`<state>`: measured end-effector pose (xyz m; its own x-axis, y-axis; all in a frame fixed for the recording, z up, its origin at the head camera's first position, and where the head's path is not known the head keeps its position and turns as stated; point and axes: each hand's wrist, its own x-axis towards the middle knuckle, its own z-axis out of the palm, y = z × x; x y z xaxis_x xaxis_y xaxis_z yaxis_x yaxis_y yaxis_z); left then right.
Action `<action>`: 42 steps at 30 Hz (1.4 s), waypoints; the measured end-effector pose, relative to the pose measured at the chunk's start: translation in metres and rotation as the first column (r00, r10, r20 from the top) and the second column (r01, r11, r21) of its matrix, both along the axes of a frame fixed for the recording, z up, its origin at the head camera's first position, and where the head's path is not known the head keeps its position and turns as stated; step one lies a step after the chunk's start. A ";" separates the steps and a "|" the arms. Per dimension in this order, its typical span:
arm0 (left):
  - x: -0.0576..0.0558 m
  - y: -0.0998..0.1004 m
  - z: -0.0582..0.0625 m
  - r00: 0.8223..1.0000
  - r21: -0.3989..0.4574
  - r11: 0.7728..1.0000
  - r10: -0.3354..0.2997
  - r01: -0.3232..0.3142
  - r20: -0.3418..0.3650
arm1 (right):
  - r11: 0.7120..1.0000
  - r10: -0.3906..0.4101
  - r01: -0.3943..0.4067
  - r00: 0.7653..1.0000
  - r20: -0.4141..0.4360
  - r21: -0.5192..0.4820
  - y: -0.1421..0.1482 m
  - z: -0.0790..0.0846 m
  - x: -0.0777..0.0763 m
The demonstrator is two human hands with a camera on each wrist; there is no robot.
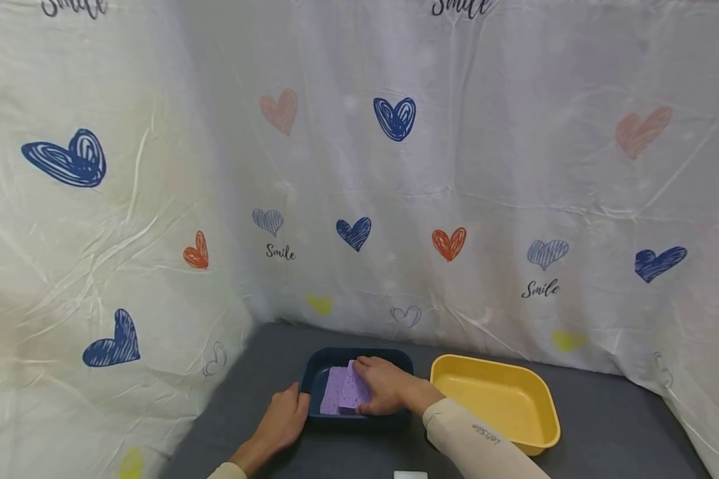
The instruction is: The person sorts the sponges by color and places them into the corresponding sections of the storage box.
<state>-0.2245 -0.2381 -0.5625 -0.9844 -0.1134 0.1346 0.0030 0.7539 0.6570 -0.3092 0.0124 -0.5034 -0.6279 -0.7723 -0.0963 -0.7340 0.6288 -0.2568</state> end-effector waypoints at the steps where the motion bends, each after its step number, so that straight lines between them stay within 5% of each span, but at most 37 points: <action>1: 0.000 0.000 0.001 1.000 -0.003 1.000 0.001 -0.001 -0.002 | 1.000 -0.003 0.003 1.000 0.002 -0.001 0.000 0.001 0.000; 22: -0.002 0.000 0.001 1.000 -0.014 1.000 -0.015 0.015 -0.021 | 0.997 -0.006 0.004 1.000 -0.021 -0.071 0.027 0.024 0.003; 31: -0.002 -0.007 -0.001 0.997 -0.002 0.999 -0.047 0.047 -0.057 | 0.992 -0.075 0.068 0.995 -0.059 -0.109 0.069 0.046 0.002; 42: 0.000 -0.013 0.008 0.997 -0.003 1.000 0.001 -0.001 -0.073 | 0.970 -0.203 0.197 0.979 -0.030 -0.143 0.137 0.059 0.000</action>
